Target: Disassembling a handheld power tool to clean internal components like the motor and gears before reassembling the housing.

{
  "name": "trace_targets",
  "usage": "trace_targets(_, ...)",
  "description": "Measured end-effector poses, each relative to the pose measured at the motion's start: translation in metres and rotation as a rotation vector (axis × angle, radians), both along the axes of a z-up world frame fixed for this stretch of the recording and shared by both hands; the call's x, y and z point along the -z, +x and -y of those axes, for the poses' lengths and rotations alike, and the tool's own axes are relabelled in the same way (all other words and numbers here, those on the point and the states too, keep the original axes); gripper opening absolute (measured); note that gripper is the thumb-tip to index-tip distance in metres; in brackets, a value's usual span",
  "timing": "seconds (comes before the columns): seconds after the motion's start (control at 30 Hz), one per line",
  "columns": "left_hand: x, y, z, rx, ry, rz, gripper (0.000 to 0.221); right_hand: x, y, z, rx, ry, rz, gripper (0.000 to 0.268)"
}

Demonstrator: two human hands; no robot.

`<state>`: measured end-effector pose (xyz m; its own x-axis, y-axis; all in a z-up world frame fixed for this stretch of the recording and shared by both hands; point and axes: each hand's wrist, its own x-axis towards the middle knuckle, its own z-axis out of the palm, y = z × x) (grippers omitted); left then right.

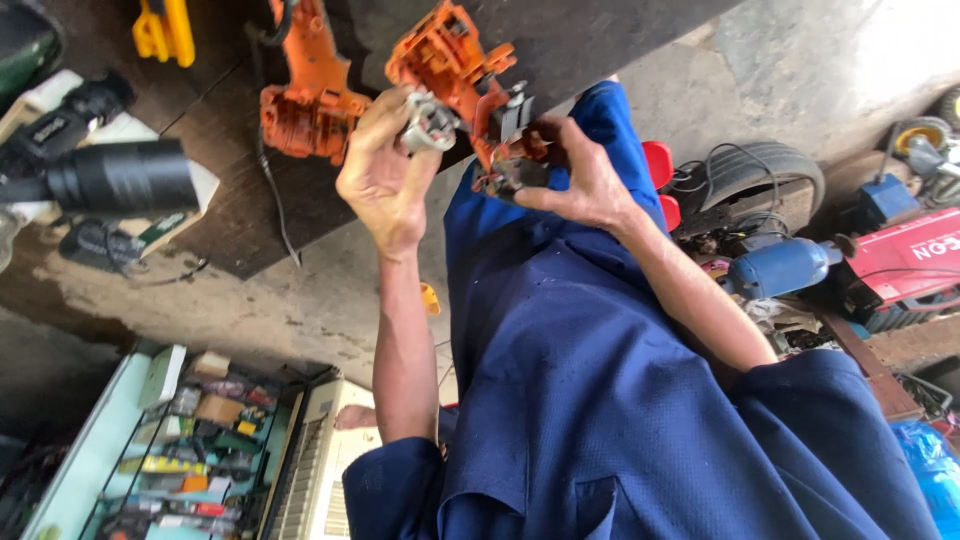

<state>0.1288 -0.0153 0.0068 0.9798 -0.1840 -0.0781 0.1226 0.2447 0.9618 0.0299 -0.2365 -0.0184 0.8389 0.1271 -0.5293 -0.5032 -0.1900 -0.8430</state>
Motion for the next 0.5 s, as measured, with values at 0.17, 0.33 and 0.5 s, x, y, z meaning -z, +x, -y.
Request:
trace_targets(0.17, 0.015, -0.003, 0.002, -0.069, 0.014, 0.025, 0.028, 0.009, -0.003, 0.016, 0.117, -0.191, 0.223, 0.061)
trace_targets(0.33, 0.006, -0.004, 0.008, -0.101, -0.022, 0.031, 0.026, 0.001, 0.022, 0.041, 0.393, -0.277, 0.379, 0.007)
trace_targets(0.5, -0.011, -0.001, 0.011, -0.020, 0.160, -0.026, 0.022, -0.005, 0.065, 0.063, 0.346, -0.622, 0.687, 0.010)
